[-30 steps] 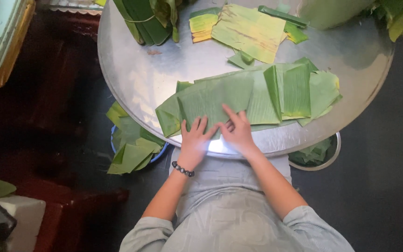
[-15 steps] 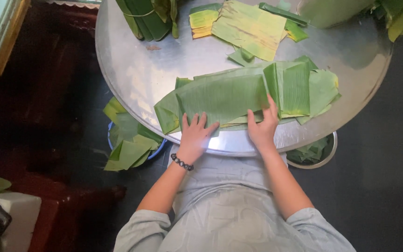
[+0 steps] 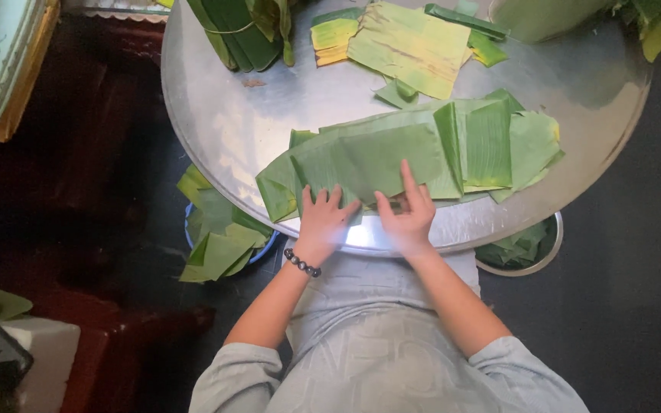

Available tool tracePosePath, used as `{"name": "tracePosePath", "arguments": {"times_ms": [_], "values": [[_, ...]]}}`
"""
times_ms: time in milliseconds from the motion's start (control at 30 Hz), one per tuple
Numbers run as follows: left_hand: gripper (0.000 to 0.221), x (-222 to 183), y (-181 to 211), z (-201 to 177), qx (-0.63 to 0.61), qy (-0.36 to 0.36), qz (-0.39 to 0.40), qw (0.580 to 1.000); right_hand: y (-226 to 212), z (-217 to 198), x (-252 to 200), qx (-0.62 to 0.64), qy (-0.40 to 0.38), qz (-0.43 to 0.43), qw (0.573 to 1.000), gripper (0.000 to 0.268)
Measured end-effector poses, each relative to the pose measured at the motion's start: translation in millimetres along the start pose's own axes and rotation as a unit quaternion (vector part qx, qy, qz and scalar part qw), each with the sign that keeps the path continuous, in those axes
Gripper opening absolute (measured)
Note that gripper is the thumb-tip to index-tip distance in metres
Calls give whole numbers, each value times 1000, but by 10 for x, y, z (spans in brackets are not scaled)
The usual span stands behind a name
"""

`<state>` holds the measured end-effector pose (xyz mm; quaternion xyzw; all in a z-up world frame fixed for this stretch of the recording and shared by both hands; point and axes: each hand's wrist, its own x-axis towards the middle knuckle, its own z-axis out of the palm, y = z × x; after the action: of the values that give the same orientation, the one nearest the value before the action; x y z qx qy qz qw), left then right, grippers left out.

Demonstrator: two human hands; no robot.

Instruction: The person is preparing banana leaves by sorting, aligning, and folding them on a round metal table.

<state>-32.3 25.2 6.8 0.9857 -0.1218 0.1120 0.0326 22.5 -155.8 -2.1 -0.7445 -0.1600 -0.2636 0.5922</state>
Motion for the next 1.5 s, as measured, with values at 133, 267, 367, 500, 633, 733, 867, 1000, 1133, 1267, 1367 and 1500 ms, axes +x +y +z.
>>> {"name": "tracePosePath", "arguments": {"times_ms": [133, 267, 367, 500, 633, 733, 867, 1000, 1133, 1267, 1367, 1500], "values": [[36, -2, 3, -54, 9, -12, -1, 1000, -57, 37, -83, -27, 16, -68, 997, 75], [32, 20, 34, -90, 15, -15, -1, 1000, -45, 71, -71, -25, 12, -100, 995, 72], [32, 34, 21, -116, 3, -15, -2, 1000, -157, 43, 39, 27, -3, -65, 998, 73], [21, -42, -130, 248, 11, -7, 11, 1000, -374, -51, 315, 20, 21, -85, 996, 73], [34, -36, -251, 93, -24, -57, 3, 998, -745, -388, 483, 174, 30, -78, 981, 82], [51, -40, -262, -211, -128, -60, -42, 989, -926, -655, 548, 204, 55, -117, 970, 92], [44, -197, -278, -16, -295, 151, -147, 932, -774, -465, 600, 330, 80, 15, 940, 97], [29, -327, -245, 48, -303, 260, -245, 883, 336, 129, 169, 263, 68, 145, 951, 91], [18, -366, -286, 6, -345, 245, -341, 840, 384, 421, -156, 160, -23, 254, 954, 84], [41, -395, -407, 66, -449, 165, -420, 771, 267, 471, -332, 95, -87, 178, 976, 77], [35, -254, -288, -208, -396, 103, -445, 796, 212, 493, -317, 61, -138, 159, 976, 62], [37, -263, -264, 60, -344, 171, -363, 849, 75, 337, -235, 44, -153, 169, 973, 62]]}}
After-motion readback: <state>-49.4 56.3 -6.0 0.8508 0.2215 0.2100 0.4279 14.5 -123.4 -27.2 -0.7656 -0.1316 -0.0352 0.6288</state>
